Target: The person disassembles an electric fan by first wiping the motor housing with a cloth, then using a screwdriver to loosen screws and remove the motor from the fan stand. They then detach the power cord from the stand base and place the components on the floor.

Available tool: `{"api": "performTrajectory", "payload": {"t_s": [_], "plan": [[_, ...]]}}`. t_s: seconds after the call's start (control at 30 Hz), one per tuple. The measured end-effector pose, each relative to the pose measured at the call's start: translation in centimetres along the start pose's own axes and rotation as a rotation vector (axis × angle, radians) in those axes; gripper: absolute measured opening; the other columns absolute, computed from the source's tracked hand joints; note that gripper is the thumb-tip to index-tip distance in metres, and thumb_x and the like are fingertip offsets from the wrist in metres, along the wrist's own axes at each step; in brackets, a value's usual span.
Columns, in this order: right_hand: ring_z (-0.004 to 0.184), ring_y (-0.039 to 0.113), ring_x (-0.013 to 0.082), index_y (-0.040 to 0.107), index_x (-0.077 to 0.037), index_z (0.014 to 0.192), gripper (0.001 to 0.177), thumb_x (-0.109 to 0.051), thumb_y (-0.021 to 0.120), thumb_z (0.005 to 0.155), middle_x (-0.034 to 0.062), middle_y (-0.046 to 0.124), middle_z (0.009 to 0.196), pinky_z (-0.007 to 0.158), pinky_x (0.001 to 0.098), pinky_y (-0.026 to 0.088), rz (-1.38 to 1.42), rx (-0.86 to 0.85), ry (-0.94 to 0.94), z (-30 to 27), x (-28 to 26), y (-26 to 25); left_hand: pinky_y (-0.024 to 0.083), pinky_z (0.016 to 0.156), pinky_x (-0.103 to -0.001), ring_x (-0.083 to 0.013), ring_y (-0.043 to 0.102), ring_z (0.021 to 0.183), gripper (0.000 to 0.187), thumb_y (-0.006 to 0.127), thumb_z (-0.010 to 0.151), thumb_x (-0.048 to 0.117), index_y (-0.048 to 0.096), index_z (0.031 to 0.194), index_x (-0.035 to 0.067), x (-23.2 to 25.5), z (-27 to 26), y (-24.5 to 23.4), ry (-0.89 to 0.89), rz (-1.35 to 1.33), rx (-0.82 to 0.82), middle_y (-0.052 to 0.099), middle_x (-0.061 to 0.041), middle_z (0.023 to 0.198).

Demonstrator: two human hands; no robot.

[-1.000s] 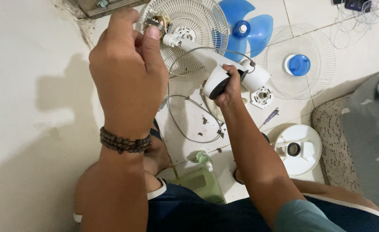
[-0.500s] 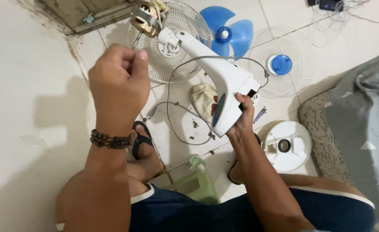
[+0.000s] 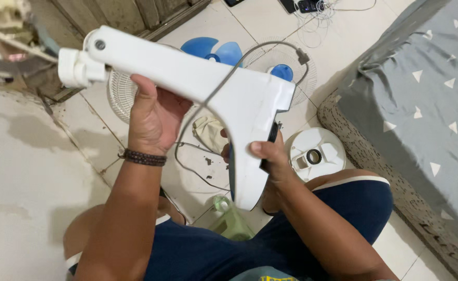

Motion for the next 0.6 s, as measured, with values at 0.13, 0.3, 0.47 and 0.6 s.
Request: {"api": "performTrajectory", "payload": {"t_s": [0.13, 0.3, 0.47, 0.6], "plan": [[0.112, 0.065, 0.0232, 0.038, 0.004, 0.147, 0.101, -0.029, 0.088, 0.065, 0.0163, 0.061, 0.123, 0.099, 0.0372, 0.054, -0.066, -0.022, -0.152, -0.7, 1.4, 0.6, 0.054, 0.111, -0.053, -0.0313, 0.063, 0.118, 0.068, 0.08, 0.084, 0.048, 0.048, 0.129, 0.008, -0.4, -2.0, 1.8, 0.144, -0.027, 0.303, 0.059, -0.011, 0.12], [0.124, 0.059, 0.0201, 0.038, 0.002, 0.152, 0.101, -0.024, 0.092, 0.071, 0.0122, 0.06, 0.133, 0.109, 0.0353, 0.05, -0.465, -0.092, -0.382, -1.4, 1.4, 2.9, 0.059, 0.094, -0.048, -0.0286, 0.067, 0.103, 0.055, 0.078, 0.088, 0.04, 0.057, 0.122, 0.003, 0.8, -3.1, 1.7, 0.054, -0.06, 0.458, 0.065, -0.014, 0.108], [0.126, 0.061, 0.0209, 0.036, 0.002, 0.152, 0.102, -0.027, 0.092, 0.071, 0.0122, 0.061, 0.135, 0.11, 0.0341, 0.051, -0.61, -0.117, -0.453, -1.9, -0.1, 5.2, 0.061, 0.083, -0.046, -0.0287, 0.07, 0.087, 0.046, 0.073, 0.09, 0.041, 0.057, 0.113, 0.004, 1.8, -3.6, 1.9, -0.083, -0.148, 0.403, 0.067, -0.014, 0.095], [0.124, 0.062, 0.021, 0.038, 0.002, 0.152, 0.1, -0.031, 0.094, 0.076, 0.0125, 0.063, 0.133, 0.109, 0.0341, 0.052, -0.604, -0.211, -0.413, -1.8, -1.6, 6.3, 0.062, 0.081, -0.045, -0.0308, 0.072, 0.085, 0.047, 0.065, 0.091, 0.044, 0.061, 0.107, 0.0, 2.9, -2.5, 2.0, -0.114, -0.184, 0.339, 0.07, -0.016, 0.094]]}}
Point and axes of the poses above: each hand's wrist, its own z-axis towards the middle knuckle, its own y-axis out of the palm, x = y × z, the point moved 6 cm from there along z, towards the middle knuckle
